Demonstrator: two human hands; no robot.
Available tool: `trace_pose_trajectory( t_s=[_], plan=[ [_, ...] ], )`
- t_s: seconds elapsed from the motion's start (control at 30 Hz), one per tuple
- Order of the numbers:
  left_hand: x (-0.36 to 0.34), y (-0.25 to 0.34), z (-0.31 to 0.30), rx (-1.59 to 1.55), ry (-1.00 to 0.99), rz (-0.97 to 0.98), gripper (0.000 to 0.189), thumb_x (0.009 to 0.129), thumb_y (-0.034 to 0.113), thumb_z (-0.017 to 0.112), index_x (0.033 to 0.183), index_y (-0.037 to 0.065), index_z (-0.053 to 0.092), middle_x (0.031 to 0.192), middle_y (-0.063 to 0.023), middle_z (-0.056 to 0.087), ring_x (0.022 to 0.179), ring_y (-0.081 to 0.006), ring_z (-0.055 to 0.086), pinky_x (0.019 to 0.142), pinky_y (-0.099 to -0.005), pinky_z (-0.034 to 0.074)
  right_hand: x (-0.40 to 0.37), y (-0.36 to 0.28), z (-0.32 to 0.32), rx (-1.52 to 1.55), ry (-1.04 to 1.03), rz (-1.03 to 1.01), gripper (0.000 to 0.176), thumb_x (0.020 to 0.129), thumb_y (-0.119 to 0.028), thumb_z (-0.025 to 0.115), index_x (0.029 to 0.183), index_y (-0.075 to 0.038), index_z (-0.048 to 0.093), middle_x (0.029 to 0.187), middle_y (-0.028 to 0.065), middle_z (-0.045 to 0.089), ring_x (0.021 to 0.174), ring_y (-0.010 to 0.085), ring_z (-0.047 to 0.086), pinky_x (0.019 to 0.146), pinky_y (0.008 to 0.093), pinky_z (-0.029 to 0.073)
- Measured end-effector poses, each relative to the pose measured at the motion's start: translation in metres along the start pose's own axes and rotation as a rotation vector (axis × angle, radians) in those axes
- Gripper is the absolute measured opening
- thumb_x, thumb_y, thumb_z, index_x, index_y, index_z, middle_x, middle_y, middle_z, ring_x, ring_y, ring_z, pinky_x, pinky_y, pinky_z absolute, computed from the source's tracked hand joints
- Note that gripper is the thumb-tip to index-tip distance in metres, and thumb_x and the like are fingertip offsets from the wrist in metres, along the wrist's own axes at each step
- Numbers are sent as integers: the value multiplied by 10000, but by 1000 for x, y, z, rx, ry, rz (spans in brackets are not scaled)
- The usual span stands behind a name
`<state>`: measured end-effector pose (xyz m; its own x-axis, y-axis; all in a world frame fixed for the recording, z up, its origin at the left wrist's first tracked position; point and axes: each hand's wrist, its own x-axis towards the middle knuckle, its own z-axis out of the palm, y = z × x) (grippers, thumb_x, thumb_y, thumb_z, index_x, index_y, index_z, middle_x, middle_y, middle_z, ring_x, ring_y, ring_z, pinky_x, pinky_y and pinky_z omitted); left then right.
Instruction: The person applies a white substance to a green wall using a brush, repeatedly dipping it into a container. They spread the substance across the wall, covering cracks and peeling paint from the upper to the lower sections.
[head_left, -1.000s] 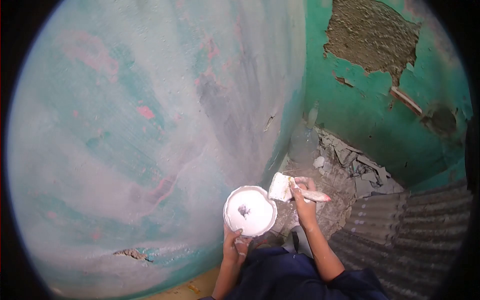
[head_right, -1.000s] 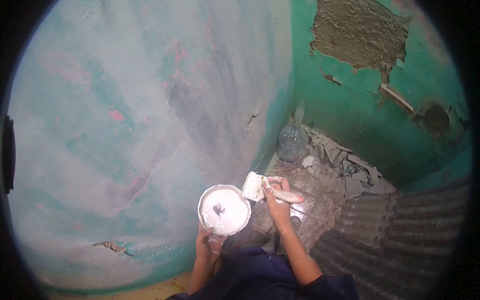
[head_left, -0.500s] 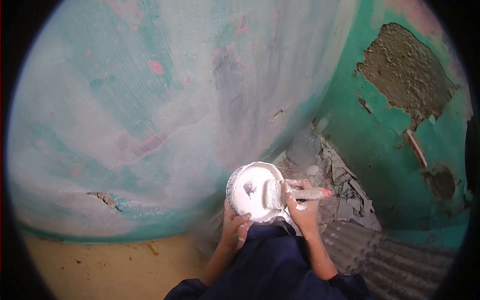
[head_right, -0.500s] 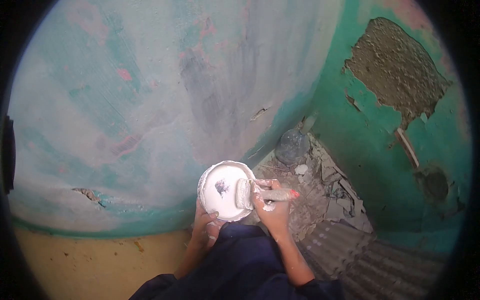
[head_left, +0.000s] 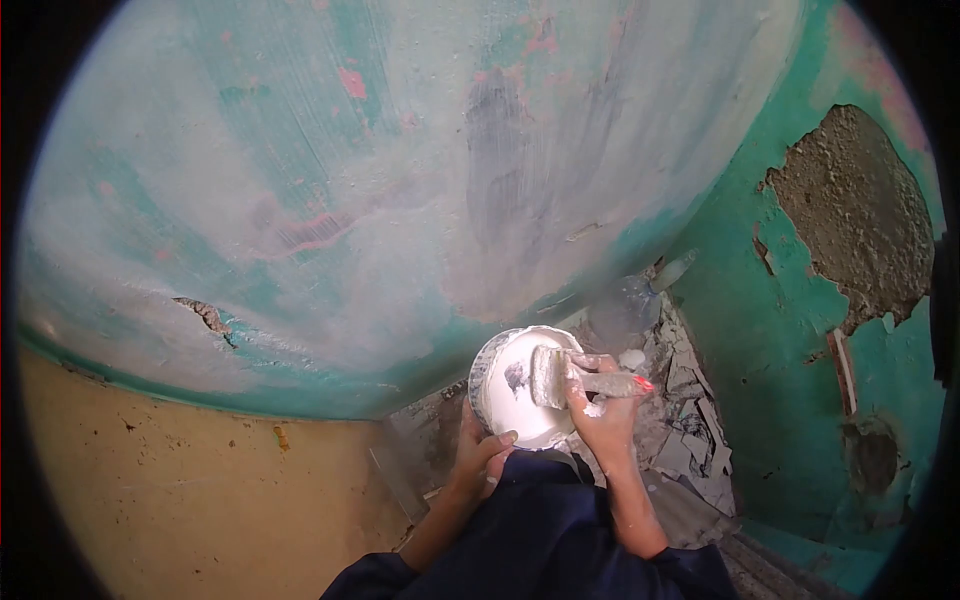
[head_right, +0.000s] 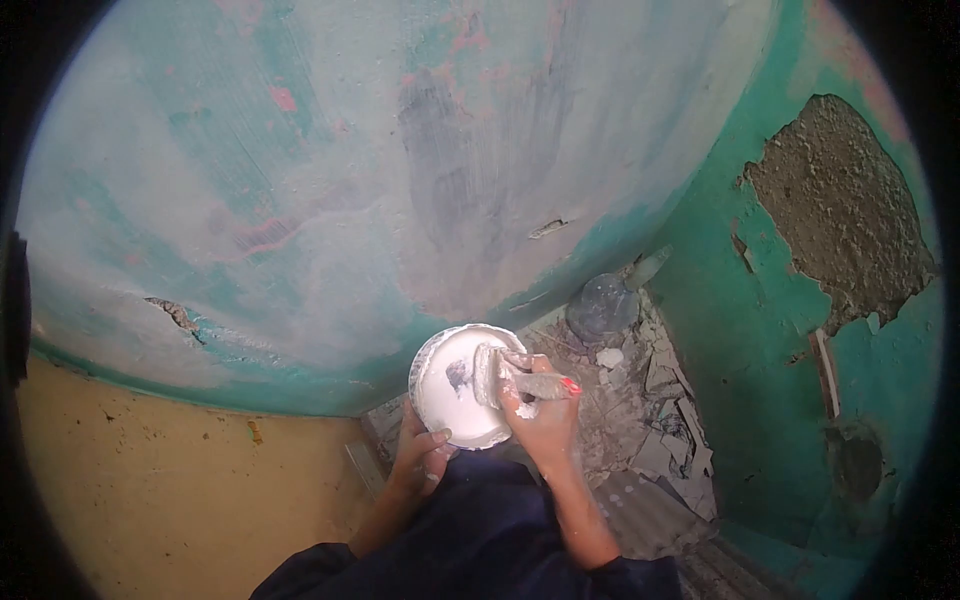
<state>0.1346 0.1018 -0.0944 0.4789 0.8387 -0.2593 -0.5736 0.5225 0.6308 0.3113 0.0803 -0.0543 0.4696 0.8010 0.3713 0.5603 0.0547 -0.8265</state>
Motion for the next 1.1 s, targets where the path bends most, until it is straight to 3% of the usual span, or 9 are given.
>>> trace_pose_trajectory(
  t_s=[0.3,0.4,0.53,0.67,0.73,0.87,0.97,1.03,1.1],
  plan=[
    [-13,24,-5,-67,-91,28,877,758,0,608,1512,88,167,1459,-142,359,1364,-285,379,1115,-453,345,4,-28,15,-59,-97,-75,227,808,-69,698,1017,16,672,821,142,684,687,181,660,635,313,513],
    [-22,38,-16,-90,-86,21,865,774,-1,592,1515,93,154,1462,-143,352,1369,-283,371,1110,-452,348,3,-52,22,-10,-37,-63,231,814,-61,696,1032,16,682,855,144,698,736,193,681,663,314,525],
    [-36,57,-25,-87,-60,118,841,785,-17,592,1502,69,163,1451,-141,361,1363,-262,372,1116,-425,331,0,-64,37,-14,-5,-146,226,818,-53,685,1035,10,683,893,150,707,806,225,706,712,316,538],
    [-43,64,-45,-30,-50,231,818,794,-52,605,1488,40,182,1445,-137,367,1357,-229,368,1127,-383,304,-12,-70,59,-88,-76,-172,227,804,-64,694,1020,3,682,876,157,700,771,261,701,688,331,532],
    [-47,68,-51,-25,-35,243,817,796,-57,614,1486,38,188,1444,-135,369,1354,-223,368,1127,-376,300,-18,-76,69,-108,-123,-86,234,787,-79,705,1008,-5,680,846,153,687,759,281,684,693,337,519],
    [-55,78,-62,-47,-7,253,815,800,-69,632,1483,37,201,1437,-129,379,1346,-214,375,1127,-367,296,-24,-54,86,-88,-39,-200,250,767,-82,713,1005,-13,677,836,145,672,780,277,666,711,329,502],
    [-56,80,-69,-48,-6,236,823,799,-68,633,1488,38,196,1438,-129,378,1341,-214,379,1123,-364,304,-28,-53,90,-144,-60,-198,203,827,-94,694,1009,-9,671,892,114,680,846,228,658,758,315,495],
    [-56,82,-73,-54,3,233,825,798,-67,631,1489,39,195,1435,-128,379,1337,-213,384,1115,-361,316,-33,-54,97,397,71,241,163,899,-111,660,1016,3,661,959,83,676,904,184,644,819,312,491],
    [-57,85,-73,-59,9,229,826,796,-66,628,1491,39,194,1432,-126,381,1333,-212,388,1108,-357,328,-31,-50,89,388,57,248,182,956,-114,608,1075,22,629,1040,81,654,973,159,621,897,313,476]
  ],
)
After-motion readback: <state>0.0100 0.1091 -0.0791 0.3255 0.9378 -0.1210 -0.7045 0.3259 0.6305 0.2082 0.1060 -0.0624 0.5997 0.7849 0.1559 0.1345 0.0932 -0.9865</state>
